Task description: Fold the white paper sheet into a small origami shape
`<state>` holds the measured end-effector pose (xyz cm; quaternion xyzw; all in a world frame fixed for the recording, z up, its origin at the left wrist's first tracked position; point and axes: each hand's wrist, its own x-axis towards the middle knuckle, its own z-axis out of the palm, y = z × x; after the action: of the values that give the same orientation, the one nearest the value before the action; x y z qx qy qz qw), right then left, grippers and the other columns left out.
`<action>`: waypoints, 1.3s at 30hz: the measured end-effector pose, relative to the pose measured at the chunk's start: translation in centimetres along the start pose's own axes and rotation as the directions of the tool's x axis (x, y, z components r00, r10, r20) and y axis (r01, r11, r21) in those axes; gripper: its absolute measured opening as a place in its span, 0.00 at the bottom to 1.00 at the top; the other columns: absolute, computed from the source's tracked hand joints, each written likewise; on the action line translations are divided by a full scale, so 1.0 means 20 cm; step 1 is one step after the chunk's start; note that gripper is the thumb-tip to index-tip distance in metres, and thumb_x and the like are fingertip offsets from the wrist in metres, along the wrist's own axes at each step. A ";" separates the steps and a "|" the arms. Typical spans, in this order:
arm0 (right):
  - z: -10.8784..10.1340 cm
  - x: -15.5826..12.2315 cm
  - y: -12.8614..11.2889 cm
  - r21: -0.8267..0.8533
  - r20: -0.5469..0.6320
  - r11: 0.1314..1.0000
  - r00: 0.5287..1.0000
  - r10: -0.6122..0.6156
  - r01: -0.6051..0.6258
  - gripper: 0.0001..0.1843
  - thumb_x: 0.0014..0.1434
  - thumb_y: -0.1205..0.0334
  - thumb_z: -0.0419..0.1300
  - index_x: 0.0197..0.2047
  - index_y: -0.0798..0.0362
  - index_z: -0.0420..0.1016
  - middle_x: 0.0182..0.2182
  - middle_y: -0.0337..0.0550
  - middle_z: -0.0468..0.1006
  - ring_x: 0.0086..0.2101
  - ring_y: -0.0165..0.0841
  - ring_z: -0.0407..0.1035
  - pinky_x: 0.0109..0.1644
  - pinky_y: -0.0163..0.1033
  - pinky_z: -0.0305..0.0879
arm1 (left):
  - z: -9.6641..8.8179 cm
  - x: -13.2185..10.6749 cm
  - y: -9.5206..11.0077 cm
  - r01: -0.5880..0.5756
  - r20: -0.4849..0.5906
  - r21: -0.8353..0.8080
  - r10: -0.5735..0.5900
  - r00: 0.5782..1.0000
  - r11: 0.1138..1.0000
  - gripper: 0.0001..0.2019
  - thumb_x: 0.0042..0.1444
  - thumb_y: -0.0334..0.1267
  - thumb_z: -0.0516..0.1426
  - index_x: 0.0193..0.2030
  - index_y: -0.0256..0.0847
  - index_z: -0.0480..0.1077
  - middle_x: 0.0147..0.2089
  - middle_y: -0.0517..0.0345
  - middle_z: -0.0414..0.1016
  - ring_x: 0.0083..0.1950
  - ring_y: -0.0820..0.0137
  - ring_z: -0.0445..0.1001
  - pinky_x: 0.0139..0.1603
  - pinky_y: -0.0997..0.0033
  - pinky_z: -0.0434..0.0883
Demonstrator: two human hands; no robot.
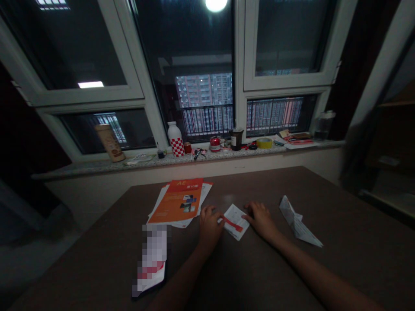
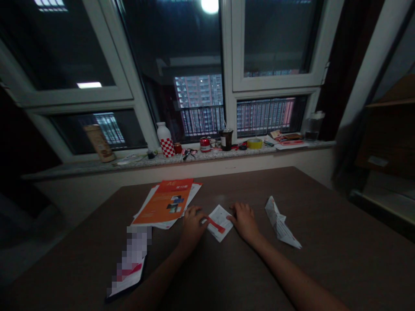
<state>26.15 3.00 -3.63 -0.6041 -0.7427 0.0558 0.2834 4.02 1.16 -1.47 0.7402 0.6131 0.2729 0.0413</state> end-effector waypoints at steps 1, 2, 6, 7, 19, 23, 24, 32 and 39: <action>-0.01 0.00 -0.01 -0.038 -0.006 0.999 1.000 -0.016 0.016 0.11 0.60 0.56 0.60 0.45 0.49 0.73 0.43 0.47 0.75 0.47 0.44 0.64 0.50 0.46 0.57 | -0.01 0.00 0.00 -0.009 -0.002 0.020 0.009 1.000 1.000 0.06 0.56 0.37 0.59 0.38 0.45 0.79 0.58 0.53 0.69 0.64 0.55 0.57 0.64 0.54 0.57; -0.02 -0.01 -0.02 -0.077 -0.008 0.996 0.999 -0.041 0.040 0.09 0.61 0.56 0.59 0.43 0.48 0.74 0.43 0.47 0.75 0.47 0.44 0.64 0.52 0.47 0.56 | -0.01 0.00 0.00 -0.022 -0.001 0.039 0.022 1.000 0.999 0.07 0.57 0.38 0.59 0.37 0.45 0.79 0.58 0.54 0.69 0.64 0.55 0.57 0.64 0.53 0.56; -0.05 -0.02 -0.05 -0.145 0.013 0.981 0.992 -0.127 0.127 0.08 0.64 0.58 0.57 0.39 0.47 0.78 0.41 0.45 0.76 0.48 0.41 0.65 0.58 0.49 0.49 | -0.03 -0.01 0.01 -0.094 0.003 0.104 0.094 0.996 0.990 0.08 0.58 0.40 0.59 0.38 0.46 0.80 0.60 0.56 0.70 0.65 0.54 0.57 0.65 0.50 0.54; -0.06 -0.02 -0.05 -0.145 0.020 0.979 0.990 -0.141 0.143 0.09 0.64 0.59 0.56 0.39 0.47 0.78 0.40 0.44 0.76 0.48 0.40 0.66 0.59 0.50 0.48 | -0.03 -0.01 0.01 -0.111 0.003 0.120 0.112 0.994 0.987 0.08 0.59 0.40 0.58 0.39 0.47 0.80 0.60 0.56 0.70 0.65 0.54 0.58 0.66 0.50 0.54; -0.09 -0.05 -0.01 -0.143 0.135 0.963 0.969 -0.209 0.228 0.13 0.65 0.59 0.55 0.50 0.41 0.76 0.44 0.43 0.74 0.48 0.40 0.65 0.58 0.52 0.50 | -0.05 -0.03 0.01 -0.103 0.064 0.275 0.089 0.994 0.956 0.10 0.62 0.44 0.56 0.45 0.54 0.79 0.63 0.60 0.69 0.66 0.51 0.59 0.63 0.39 0.55; -0.06 -0.04 -0.01 -0.190 0.082 0.957 0.975 -0.205 0.218 0.14 0.66 0.59 0.54 0.51 0.43 0.75 0.44 0.45 0.73 0.48 0.40 0.64 0.56 0.50 0.53 | -0.04 -0.03 0.01 -0.088 0.045 0.293 0.078 0.996 0.952 0.12 0.63 0.45 0.54 0.48 0.55 0.77 0.64 0.62 0.68 0.66 0.51 0.59 0.62 0.41 0.58; -0.05 -0.04 0.00 -0.197 0.066 0.959 0.978 -0.196 0.205 0.13 0.65 0.59 0.54 0.51 0.44 0.75 0.45 0.45 0.73 0.48 0.40 0.64 0.56 0.49 0.54 | -0.03 -0.03 0.00 -0.086 0.043 0.295 0.077 0.996 0.952 0.12 0.63 0.45 0.54 0.48 0.55 0.77 0.64 0.62 0.67 0.66 0.51 0.59 0.62 0.42 0.58; -0.06 -0.03 -0.03 -0.159 0.046 0.968 0.981 -0.189 0.194 0.10 0.65 0.61 0.54 0.43 0.46 0.76 0.43 0.42 0.75 0.48 0.39 0.65 0.58 0.50 0.51 | -0.03 -0.02 -0.02 -0.091 0.095 0.275 0.067 0.993 0.957 0.15 0.62 0.47 0.53 0.52 0.56 0.75 0.67 0.60 0.64 0.69 0.52 0.55 0.65 0.45 0.56; -0.10 -0.02 -0.04 -0.092 0.130 0.984 0.982 -0.138 0.150 0.09 0.62 0.57 0.57 0.44 0.44 0.75 0.46 0.41 0.75 0.50 0.41 0.64 0.58 0.54 0.49 | -0.03 -0.03 -0.01 -0.115 0.137 0.283 0.079 0.988 0.952 0.23 0.58 0.54 0.54 0.57 0.50 0.72 0.70 0.51 0.58 0.71 0.50 0.50 0.67 0.41 0.48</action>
<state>26.52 1.90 -1.88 -0.5577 -0.8025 0.0344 0.2094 3.51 0.50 -1.29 0.7829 0.6057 0.1354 -0.0432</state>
